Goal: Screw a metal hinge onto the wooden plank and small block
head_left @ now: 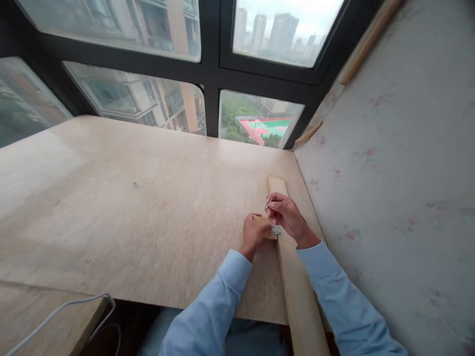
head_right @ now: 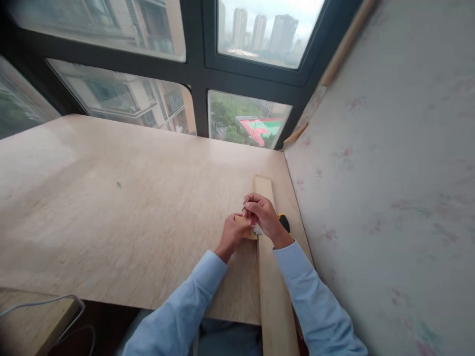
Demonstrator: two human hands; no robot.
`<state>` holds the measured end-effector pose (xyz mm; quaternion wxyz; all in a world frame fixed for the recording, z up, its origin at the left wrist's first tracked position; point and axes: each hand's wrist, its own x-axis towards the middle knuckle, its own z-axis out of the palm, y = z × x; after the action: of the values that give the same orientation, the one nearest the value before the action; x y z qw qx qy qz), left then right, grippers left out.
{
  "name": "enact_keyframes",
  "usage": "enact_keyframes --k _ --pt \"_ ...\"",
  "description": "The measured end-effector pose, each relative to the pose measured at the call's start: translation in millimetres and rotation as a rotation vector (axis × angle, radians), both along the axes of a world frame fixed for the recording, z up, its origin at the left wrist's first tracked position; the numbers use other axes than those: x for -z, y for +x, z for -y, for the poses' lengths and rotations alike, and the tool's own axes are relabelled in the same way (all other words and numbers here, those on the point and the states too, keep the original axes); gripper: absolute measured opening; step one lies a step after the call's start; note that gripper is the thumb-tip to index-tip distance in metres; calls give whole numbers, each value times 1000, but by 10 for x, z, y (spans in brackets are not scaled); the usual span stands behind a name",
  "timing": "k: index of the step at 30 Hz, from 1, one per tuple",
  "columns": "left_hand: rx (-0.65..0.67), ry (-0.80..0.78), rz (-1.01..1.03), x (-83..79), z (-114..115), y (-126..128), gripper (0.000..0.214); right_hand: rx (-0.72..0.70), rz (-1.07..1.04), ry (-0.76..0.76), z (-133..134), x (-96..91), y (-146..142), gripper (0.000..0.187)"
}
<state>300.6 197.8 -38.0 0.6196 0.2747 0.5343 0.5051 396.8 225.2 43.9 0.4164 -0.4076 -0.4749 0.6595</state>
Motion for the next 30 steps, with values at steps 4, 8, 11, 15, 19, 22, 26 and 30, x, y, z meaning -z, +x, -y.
enact_keyframes --k 4,8,11,15,19,22,26,30 --pt "-35 -18 -46 -23 20 18 49 169 5 -22 105 267 346 25" --pt "-27 -42 -42 -72 6 14 53 205 -42 -52 139 455 431 22" --pt "-1 -44 -60 -82 2 10 56 198 -58 -79 130 501 437 23" --pt "7 -50 -108 -84 4 7 59 175 -34 -95 122 522 464 26" --pt "10 -53 -91 -98 4 10 58 158 -62 -103 130 552 500 28" --pt "8 -57 -63 -119 3 12 59 140 -71 -98 132 571 513 27" --pt "12 -60 -58 -142 3 12 63 138 -117 -98 124 592 510 28" --pt "12 -54 -18 -133 1 15 62 132 -136 -103 120 610 478 30"
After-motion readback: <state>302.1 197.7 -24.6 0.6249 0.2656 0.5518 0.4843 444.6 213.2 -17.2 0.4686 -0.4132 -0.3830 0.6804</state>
